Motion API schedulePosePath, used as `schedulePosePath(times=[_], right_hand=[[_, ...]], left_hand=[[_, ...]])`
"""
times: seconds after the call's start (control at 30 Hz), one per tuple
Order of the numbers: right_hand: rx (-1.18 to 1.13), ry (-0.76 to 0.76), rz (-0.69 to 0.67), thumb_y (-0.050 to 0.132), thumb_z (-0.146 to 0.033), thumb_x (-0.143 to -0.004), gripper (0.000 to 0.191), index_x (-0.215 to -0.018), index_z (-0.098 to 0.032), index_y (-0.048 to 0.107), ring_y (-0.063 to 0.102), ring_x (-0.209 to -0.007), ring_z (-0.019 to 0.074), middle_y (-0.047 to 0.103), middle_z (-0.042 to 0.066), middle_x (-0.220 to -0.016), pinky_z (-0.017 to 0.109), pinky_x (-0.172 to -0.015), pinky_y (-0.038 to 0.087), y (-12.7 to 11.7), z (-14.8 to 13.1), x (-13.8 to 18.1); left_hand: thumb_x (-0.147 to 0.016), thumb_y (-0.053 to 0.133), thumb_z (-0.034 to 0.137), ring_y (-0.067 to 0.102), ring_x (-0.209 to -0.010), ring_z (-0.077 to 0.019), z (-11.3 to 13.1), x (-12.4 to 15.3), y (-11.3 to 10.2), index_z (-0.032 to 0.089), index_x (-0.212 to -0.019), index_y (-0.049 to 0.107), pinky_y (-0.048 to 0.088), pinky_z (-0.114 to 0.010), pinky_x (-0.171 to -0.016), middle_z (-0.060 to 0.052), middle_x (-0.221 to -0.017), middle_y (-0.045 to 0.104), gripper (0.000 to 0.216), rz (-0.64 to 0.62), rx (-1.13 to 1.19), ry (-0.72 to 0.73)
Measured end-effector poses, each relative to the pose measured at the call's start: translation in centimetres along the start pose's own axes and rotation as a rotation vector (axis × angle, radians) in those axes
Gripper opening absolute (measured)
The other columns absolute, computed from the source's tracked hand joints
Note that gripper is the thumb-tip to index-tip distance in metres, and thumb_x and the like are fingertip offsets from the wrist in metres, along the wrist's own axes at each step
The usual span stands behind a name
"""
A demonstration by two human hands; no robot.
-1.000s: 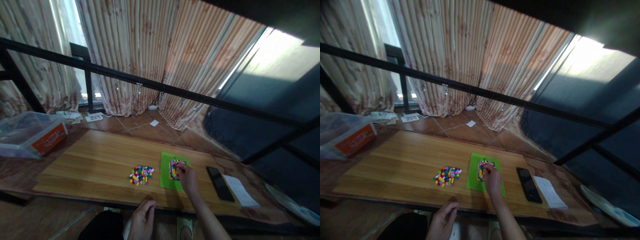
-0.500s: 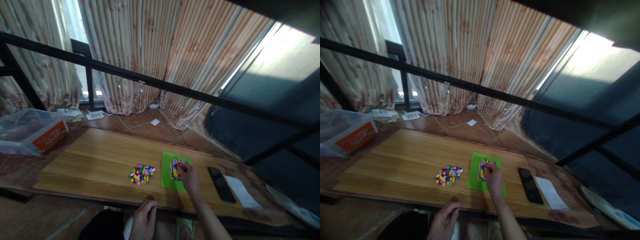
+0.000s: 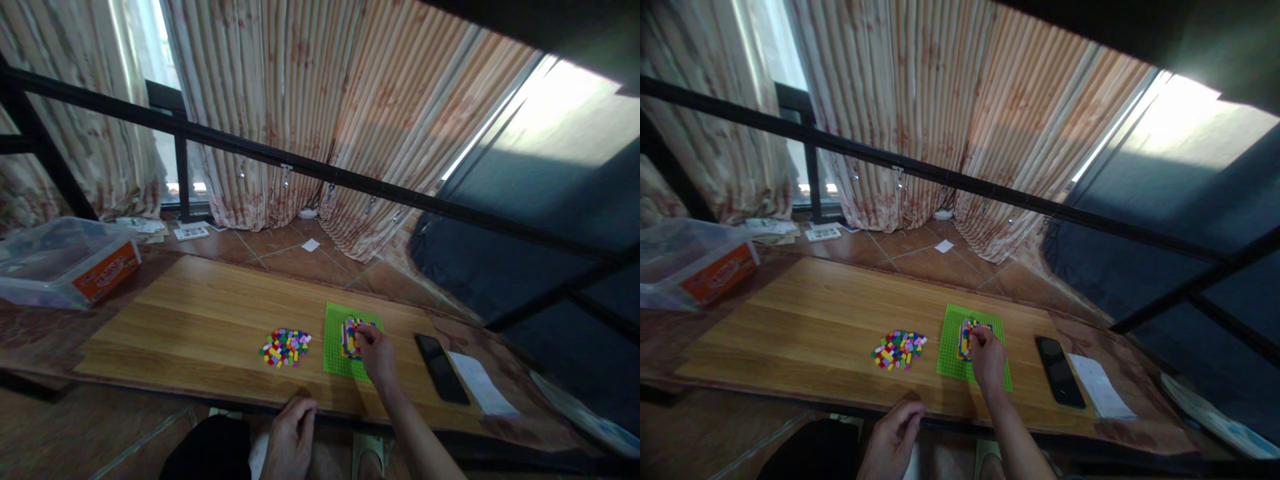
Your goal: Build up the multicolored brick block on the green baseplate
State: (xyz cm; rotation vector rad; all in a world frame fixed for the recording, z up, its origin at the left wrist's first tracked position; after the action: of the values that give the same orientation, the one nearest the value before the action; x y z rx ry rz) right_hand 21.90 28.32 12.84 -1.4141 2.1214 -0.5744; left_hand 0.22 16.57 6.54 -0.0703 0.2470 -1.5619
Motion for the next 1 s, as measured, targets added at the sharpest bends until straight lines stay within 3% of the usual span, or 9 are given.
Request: schedulePosePath(times=[0.17, 0.23, 0.5, 0.63, 0.8, 1.0], right_hand=[[-0.060, -0.024, 0.101, 0.051, -0.042, -0.077, 0.037, -0.094, -0.014, 0.068, 0.066, -0.080, 0.0228, 0.072, 0.012, -0.091, 0.033, -0.071, 0.051, -1.4, -0.9, 1.9], [-0.072, -0.055, 0.096, 0.052, -0.044, -0.078, 0.035, -0.091, -0.015, 0.068, 0.066, -0.081, 0.0231, 0.071, 0.011, -0.092, 0.034, -0.074, 0.050, -0.8, -1.6, 3.4], [-0.036, -0.164, -0.282, 0.050, -0.034, -0.081, 0.024, -0.085, -0.019, 0.068, 0.064, -0.076, 0.0182, 0.070, 0.006, -0.085, 0.029, -0.070, 0.047, 7.8, -5.2, 9.5], [0.052, -0.170, -0.297, 0.057, -0.032, -0.077, 0.017, -0.080, -0.020, 0.068, 0.064, -0.072, 0.0181, 0.069, 0.005, -0.080, 0.028, -0.067, 0.045, 9.6, -6.0, 10.0], [0.193, -0.188, -0.233, 0.059, -0.028, -0.075, 0.011, -0.075, -0.022, 0.067, 0.064, -0.070, 0.0191, 0.069, 0.005, -0.077, 0.028, -0.063, 0.043, 10.0, -6.2, 9.8], [0.213, -0.223, -0.262, 0.053, -0.025, -0.079, 0.016, -0.073, -0.023, 0.067, 0.063, -0.069, 0.0183, 0.069, 0.004, -0.075, 0.027, -0.064, 0.042, 10.3, -6.2, 9.7]], left_hand=[[-0.086, 0.048, 0.031, 0.064, -0.080, -0.0180, -0.1, 0.2, -0.5, 0.021, -0.090, 0.069, 0.050, -0.026, -0.073, -0.006, -0.082, 0.069, 0.023, 0.028, 0.050, -0.043], [-0.086, 0.048, 0.030, 0.064, -0.077, -0.0176, -0.2, 0.2, -0.5, 0.020, -0.087, 0.069, 0.050, -0.025, -0.070, -0.006, -0.081, 0.068, 0.023, 0.029, 0.058, -0.053], [-0.083, 0.047, 0.022, 0.063, -0.077, -0.0174, -1.0, 0.4, -0.9, 0.018, -0.082, 0.068, 0.047, -0.024, -0.068, -0.006, -0.080, 0.068, 0.021, 0.064, 0.058, -0.066], [-0.083, 0.046, 0.023, 0.063, -0.076, -0.0169, -2.5, 0.5, -1.5, 0.017, -0.088, 0.067, 0.047, -0.024, -0.068, -0.005, -0.083, 0.069, 0.022, 0.105, 0.146, -0.122], [-0.082, 0.049, 0.027, 0.061, -0.072, -0.0167, -3.6, 0.5, -1.7, 0.016, -0.086, 0.068, 0.047, -0.024, -0.066, -0.004, -0.077, 0.068, 0.022, 0.145, 0.271, -0.177], [-0.082, 0.050, 0.028, 0.061, -0.071, -0.0168, -3.8, 0.5, -1.4, 0.016, -0.088, 0.068, 0.047, -0.024, -0.066, -0.004, -0.075, 0.068, 0.023, 0.141, 0.296, -0.194]])
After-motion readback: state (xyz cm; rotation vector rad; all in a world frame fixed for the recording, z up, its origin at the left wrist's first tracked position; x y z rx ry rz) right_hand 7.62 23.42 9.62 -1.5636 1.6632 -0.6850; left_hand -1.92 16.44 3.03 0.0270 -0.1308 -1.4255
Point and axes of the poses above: each hand's wrist, its own x-axis away from the middle knuckle, its own y-axis out of the palm, z = x × y, the point moved 10 cm from there along -x, towards the middle knuckle
